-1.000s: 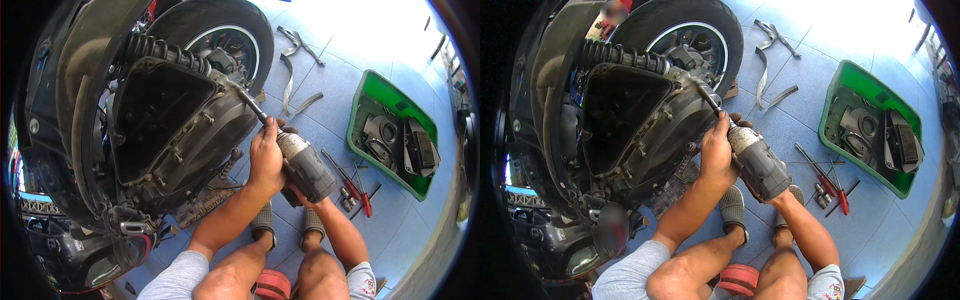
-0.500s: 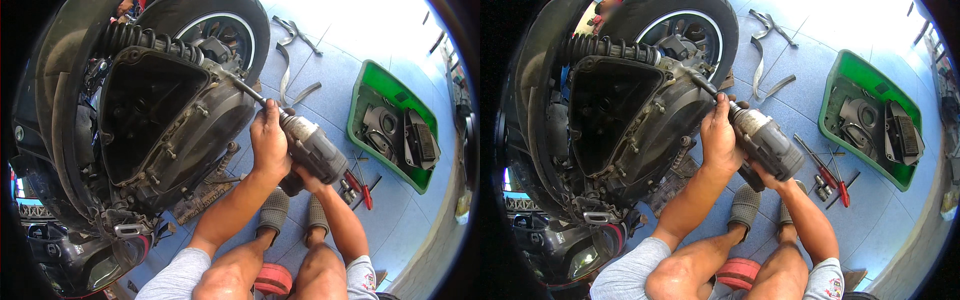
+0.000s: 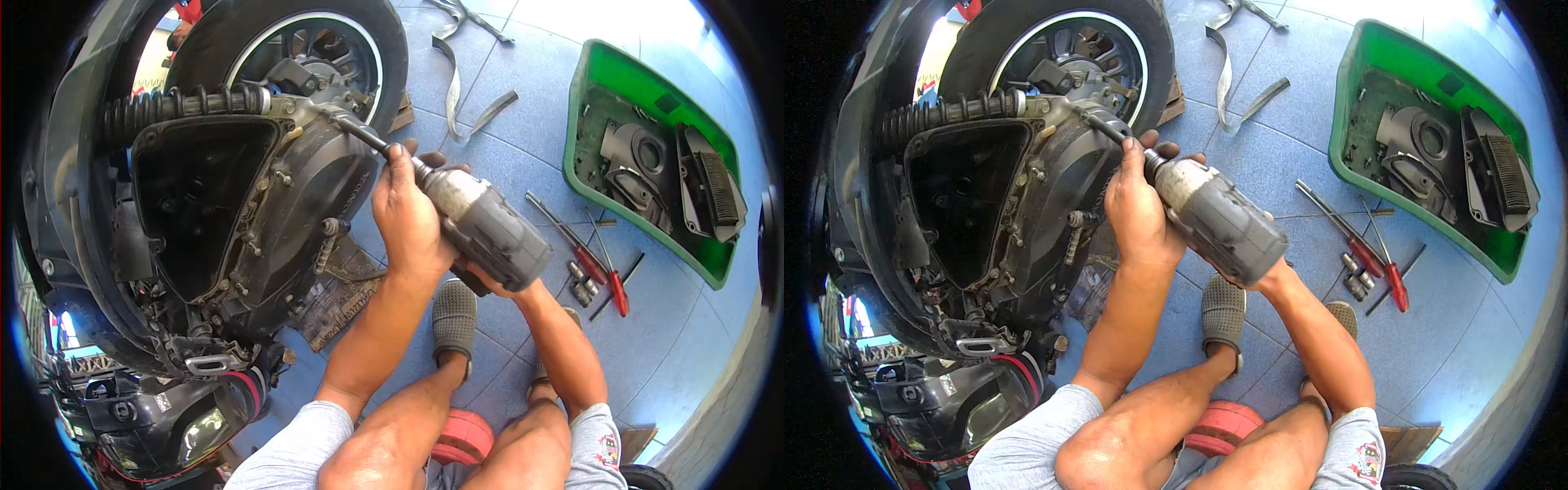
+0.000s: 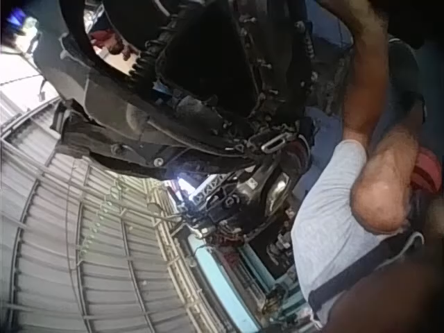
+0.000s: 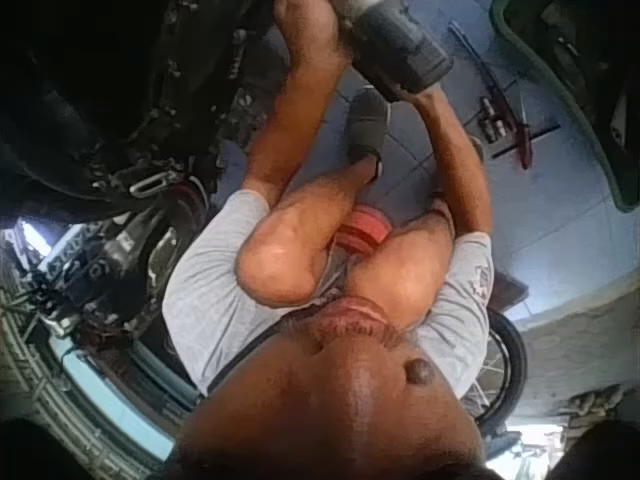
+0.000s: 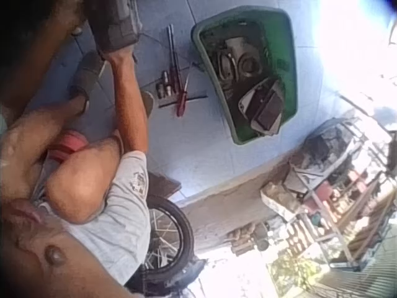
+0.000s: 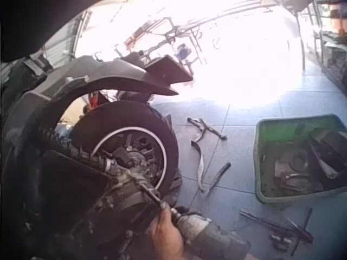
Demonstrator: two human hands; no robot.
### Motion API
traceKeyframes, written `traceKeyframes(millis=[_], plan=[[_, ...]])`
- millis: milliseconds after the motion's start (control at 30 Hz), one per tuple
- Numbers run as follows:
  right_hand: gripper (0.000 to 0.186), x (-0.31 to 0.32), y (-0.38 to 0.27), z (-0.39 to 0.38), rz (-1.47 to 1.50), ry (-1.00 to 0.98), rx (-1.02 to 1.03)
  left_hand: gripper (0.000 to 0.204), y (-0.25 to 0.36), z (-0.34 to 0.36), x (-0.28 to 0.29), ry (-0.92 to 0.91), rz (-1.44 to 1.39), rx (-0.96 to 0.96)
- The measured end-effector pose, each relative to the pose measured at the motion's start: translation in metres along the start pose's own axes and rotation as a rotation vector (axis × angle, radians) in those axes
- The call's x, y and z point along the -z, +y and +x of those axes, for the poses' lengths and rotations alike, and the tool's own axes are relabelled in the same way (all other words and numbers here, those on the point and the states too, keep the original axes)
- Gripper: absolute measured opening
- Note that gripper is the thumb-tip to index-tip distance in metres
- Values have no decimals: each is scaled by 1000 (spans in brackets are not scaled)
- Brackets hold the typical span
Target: Disassembling motorcycle transmission components using an impact wrench.
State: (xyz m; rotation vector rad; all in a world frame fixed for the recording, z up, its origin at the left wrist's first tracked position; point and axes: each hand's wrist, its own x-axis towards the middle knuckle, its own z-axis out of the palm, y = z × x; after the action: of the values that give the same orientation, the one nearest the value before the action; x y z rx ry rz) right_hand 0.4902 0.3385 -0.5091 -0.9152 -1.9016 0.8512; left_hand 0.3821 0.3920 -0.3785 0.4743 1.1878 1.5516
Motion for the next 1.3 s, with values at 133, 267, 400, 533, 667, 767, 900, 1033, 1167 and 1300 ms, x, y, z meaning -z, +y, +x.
traceKeyframes(millis=[133, 267, 400, 533, 667, 767, 900, 1033, 1167, 1300], plan=[[43, -1, 0, -21, 451, 46, -232, 35, -21, -16, 0, -27, 13, 72], [45, 4, 12, -25, 332, -43, -139, 32, -34, -15, 12, 43, -16, 107], [45, -5, 15, 2, 26, 41, 58, 30, -27, 12, 21, 49, -55, 102], [42, -9, 14, 26, 317, 26, -151, 26, -20, 32, 27, 73, -45, 13], [35, -10, 14, 21, 639, -161, -438, 26, -22, 32, 29, 77, -38, -33], [32, -18, 15, 17, 546, -78, -392, 28, -23, 29, 27, 97, 10, -51], [32, -23, 18, 13, 576, 1, -354, 30, -25, 26, 22, 110, -8, -42], [37, -14, 25, 11, 255, 44, -78, 31, -29, 24, 17, 132, -31, -30], [41, -6, 21, 9, 197, 71, -50, 33, -28, 15, 15, 101, -60, -19], [40, -1, 0, -8, 340, 61, -153, 26, -31, 1, 21, -13, -12, -46]])
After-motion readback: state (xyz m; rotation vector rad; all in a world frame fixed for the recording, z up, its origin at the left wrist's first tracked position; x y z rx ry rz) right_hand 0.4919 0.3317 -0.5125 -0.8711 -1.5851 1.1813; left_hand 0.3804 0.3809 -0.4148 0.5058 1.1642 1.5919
